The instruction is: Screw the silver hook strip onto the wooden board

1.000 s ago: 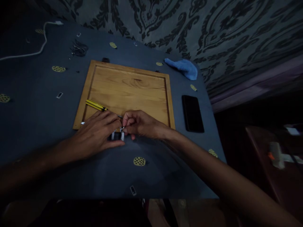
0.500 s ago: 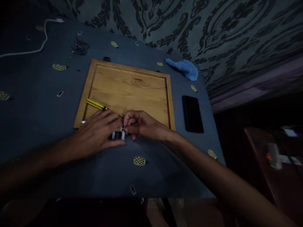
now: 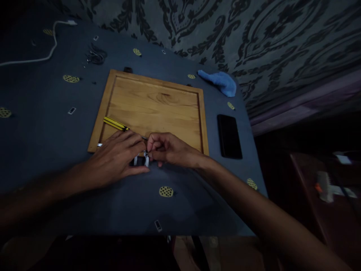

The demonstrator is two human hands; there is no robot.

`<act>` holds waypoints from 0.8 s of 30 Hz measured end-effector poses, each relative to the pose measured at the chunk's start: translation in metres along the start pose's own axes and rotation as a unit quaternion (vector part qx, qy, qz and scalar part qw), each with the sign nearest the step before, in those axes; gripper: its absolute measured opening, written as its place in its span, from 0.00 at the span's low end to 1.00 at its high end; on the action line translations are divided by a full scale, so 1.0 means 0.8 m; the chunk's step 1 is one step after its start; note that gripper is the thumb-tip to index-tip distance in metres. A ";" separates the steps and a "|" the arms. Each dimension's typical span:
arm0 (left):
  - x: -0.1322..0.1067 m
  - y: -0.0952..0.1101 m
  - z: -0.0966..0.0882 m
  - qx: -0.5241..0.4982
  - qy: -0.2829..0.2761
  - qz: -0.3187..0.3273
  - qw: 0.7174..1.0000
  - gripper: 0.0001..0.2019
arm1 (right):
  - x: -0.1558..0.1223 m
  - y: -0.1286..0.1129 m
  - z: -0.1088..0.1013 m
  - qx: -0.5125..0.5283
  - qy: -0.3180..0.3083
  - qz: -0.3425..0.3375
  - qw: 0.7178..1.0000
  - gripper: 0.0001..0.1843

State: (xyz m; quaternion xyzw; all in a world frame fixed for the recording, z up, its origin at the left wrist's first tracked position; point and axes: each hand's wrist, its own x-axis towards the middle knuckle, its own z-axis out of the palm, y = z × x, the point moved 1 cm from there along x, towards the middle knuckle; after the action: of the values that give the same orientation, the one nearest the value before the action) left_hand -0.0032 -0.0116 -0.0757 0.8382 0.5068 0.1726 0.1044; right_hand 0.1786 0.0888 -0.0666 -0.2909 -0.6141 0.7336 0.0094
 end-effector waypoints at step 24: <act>0.001 -0.001 -0.003 0.007 0.012 0.022 1.000 0.19 | 0.002 -0.001 0.000 -0.029 0.026 0.017 0.999 0.23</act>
State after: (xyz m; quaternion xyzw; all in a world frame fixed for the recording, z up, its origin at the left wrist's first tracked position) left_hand -0.0048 -0.0107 -0.0739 0.8477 0.4906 0.1812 0.0891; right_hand 0.1771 0.0893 -0.0665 -0.3209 -0.6295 0.7076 0.0045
